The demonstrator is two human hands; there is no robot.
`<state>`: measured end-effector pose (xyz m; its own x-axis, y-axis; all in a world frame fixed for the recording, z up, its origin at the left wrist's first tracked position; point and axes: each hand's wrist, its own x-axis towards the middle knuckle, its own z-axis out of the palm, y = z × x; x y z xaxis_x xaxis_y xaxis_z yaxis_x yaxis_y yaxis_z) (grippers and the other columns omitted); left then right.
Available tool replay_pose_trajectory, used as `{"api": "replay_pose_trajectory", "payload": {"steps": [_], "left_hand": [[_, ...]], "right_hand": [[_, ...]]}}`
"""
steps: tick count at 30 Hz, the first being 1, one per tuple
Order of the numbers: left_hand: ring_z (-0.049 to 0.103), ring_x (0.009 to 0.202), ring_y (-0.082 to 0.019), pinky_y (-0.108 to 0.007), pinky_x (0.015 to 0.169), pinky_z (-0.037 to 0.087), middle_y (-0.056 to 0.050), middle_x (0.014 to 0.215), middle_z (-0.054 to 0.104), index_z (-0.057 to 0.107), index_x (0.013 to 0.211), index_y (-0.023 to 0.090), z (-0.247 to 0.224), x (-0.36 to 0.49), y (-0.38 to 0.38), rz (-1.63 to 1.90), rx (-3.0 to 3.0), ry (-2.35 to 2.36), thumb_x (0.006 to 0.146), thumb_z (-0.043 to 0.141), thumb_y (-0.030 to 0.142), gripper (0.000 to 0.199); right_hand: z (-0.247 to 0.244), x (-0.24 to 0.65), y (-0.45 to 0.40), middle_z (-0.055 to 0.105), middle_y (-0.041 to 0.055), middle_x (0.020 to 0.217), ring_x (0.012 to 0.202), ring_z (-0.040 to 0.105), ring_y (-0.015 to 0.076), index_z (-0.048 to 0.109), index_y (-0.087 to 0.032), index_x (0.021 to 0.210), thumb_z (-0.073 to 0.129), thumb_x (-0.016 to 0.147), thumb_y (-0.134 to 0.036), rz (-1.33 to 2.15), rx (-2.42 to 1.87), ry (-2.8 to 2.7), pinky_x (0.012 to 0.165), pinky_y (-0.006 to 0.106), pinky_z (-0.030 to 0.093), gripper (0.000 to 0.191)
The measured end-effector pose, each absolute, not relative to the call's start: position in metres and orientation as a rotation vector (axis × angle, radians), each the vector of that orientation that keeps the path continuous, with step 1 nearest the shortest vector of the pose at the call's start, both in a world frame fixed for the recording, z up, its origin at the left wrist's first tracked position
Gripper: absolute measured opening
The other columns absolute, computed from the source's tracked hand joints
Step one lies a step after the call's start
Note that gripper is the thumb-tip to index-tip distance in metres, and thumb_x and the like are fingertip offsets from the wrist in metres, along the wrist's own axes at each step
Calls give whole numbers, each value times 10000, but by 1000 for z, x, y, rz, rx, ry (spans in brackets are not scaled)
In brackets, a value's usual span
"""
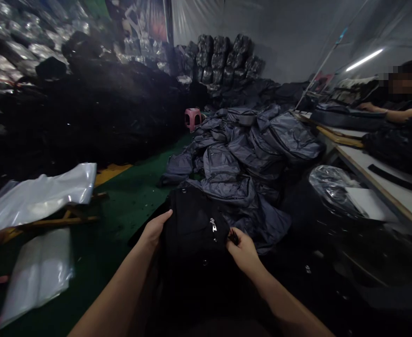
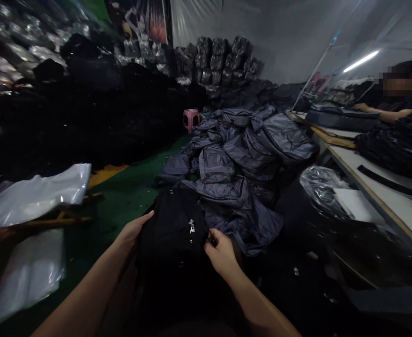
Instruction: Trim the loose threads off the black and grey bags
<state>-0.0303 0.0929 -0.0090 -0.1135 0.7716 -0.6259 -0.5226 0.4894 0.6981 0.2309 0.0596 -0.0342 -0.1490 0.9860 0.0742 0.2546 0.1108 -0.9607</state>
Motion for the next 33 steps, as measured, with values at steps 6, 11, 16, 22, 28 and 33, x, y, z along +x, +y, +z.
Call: {"api": "replay_pose_trajectory", "payload": {"steps": [6, 11, 16, 22, 28, 33], "left_hand": [[674, 653, -198, -307, 642, 565, -99, 747, 720, 683, 887, 88, 29, -38, 114, 1176, 440, 1323, 755, 609, 208, 193], [629, 655, -121, -193, 590, 498, -25, 815, 710, 652, 1067, 173, 111, -18, 129, 1196, 777, 1236, 683, 704, 206, 389], [515, 525, -83, -186, 485, 370, 41, 659, 601, 538, 1225, 256, 173, 10, 89, 803, 1823, 1145, 790, 585, 374, 453], [590, 659, -174, -269, 547, 354, -9, 718, 648, 549, 1199, 244, 101, -12, 43, 189, 2862, 1366, 820, 545, 324, 387], [540, 599, -147, -298, 543, 331, 21, 694, 627, 504, 1178, 201, -16, -38, 5, 136, 3063, 1140, 773, 531, 63, 429], [485, 571, -152, -316, 533, 316, 11, 673, 596, 472, 1150, 170, -32, -37, -20, 306, 3113, 1062, 805, 441, 45, 367]], "right_hand": [[-25, 228, 44, 529, -3, 693, 653, 504, 155, 543, -183, 749, 497, 718, -174, 745, -1277, -1622, 603, 241, 399, 57], [-36, 198, 10, 579, 30, 701, 628, 547, 176, 558, -187, 815, 473, 730, -219, 585, -978, -1968, 607, 274, 440, 124], [-75, 162, 6, 642, 63, 698, 666, 607, 220, 622, -203, 754, 472, 797, -255, 653, -915, -2305, 627, 315, 491, 164], [-83, 184, -8, 682, -32, 793, 709, 632, 166, 673, -264, 866, 612, 766, -250, 962, -900, -2510, 619, 217, 495, 119], [-40, 220, -4, 666, 5, 884, 750, 620, 123, 637, -207, 997, 543, 778, -128, 1019, -893, -2296, 703, 190, 467, 251], [-22, 218, 21, 598, 27, 1070, 820, 609, 147, 573, -235, 1130, 542, 799, -165, 688, -1097, -2472, 748, 238, 460, 340]]}}
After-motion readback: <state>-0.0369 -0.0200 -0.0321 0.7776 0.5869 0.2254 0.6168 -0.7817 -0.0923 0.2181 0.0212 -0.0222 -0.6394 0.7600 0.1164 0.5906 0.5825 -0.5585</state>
